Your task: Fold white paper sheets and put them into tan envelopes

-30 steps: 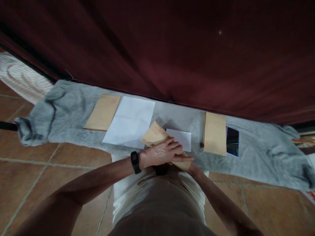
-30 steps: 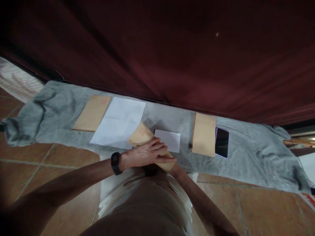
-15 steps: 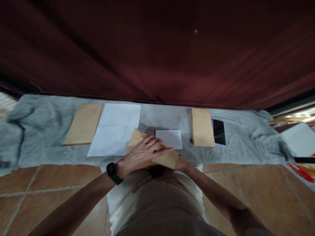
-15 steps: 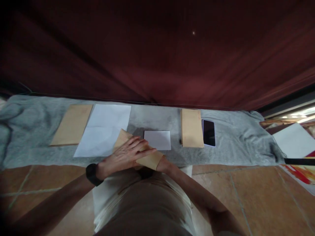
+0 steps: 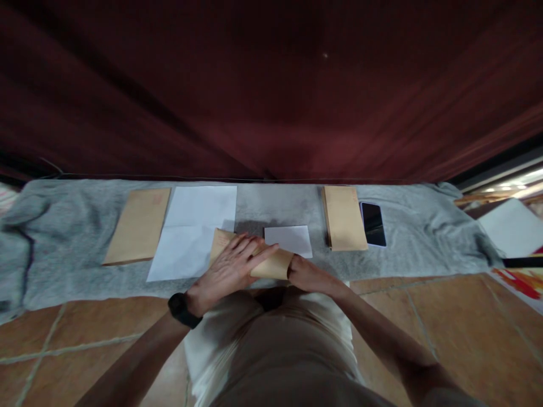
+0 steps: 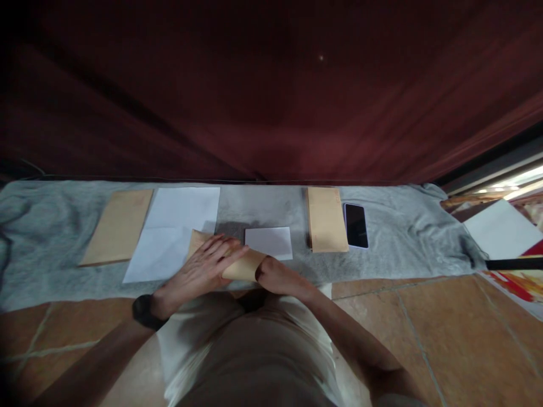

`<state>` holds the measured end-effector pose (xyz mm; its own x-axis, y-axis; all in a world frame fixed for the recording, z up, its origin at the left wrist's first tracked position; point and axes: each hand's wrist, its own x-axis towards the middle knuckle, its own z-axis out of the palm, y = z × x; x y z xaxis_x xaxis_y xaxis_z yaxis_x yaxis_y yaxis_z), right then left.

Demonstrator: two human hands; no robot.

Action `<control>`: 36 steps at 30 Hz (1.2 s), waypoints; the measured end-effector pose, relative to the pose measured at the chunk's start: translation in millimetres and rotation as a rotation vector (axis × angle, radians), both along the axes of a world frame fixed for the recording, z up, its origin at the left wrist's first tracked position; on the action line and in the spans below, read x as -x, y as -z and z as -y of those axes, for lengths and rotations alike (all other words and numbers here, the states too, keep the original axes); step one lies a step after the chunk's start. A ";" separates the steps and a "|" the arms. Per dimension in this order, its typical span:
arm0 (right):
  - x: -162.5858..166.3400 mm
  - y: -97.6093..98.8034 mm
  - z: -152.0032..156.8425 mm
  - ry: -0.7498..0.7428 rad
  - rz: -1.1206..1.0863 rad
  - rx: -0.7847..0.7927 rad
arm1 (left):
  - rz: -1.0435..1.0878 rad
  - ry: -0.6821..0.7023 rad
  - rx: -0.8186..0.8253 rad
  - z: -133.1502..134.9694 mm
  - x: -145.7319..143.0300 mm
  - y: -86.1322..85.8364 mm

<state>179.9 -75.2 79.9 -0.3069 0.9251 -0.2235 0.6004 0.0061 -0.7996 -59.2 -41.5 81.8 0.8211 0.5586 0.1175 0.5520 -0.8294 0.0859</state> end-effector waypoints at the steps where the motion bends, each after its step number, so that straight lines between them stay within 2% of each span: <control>1: -3.3 0.2 -0.5 -0.053 -0.022 0.022 | 0.006 -0.017 -0.005 -2.0 3.5 0.6; 3: -10.2 -1.1 -0.1 -0.095 -0.077 0.039 | 0.019 -0.069 -0.017 -6.1 11.3 2.5; 7: -21.6 -2.6 3.3 0.013 -0.208 -0.024 | 0.080 -0.201 -0.028 -12.8 27.0 7.8; 11: -33.8 15.6 0.6 0.144 -0.256 -0.105 | 0.119 -0.291 -0.020 -15.4 38.8 12.4; 13: -42.8 34.0 -3.9 0.291 -0.127 -0.203 | 0.105 -0.303 -0.026 -15.5 43.1 13.6; 16: -55.4 63.8 -9.9 0.457 0.229 -0.361 | 0.074 -0.317 -0.051 -15.6 48.3 14.0; 20: -55.7 86.0 -11.9 0.499 0.519 -0.349 | 0.019 -0.334 -0.073 -17.4 54.6 13.6; 26: -32.0 81.7 -11.6 0.448 0.670 -0.232 | -0.001 -0.344 -0.099 -20.3 63.8 18.4; 29: -27.7 79.8 -13.0 0.470 0.696 -0.184 | -0.004 -0.354 -0.092 -19.8 67.2 23.0; 33: -32.8 82.7 -14.7 0.502 0.637 -0.173 | -0.004 -0.370 -0.065 -17.9 70.4 27.4; 36: -39.6 84.6 -14.5 0.475 0.549 -0.175 | -0.017 -0.376 -0.053 -17.1 72.1 28.8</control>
<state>219.5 -60.7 -4.8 0.2477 0.9665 -0.0672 0.8829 -0.2538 -0.3951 -131.3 -24.4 53.0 0.5622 0.8146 0.1426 0.8195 -0.5719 0.0362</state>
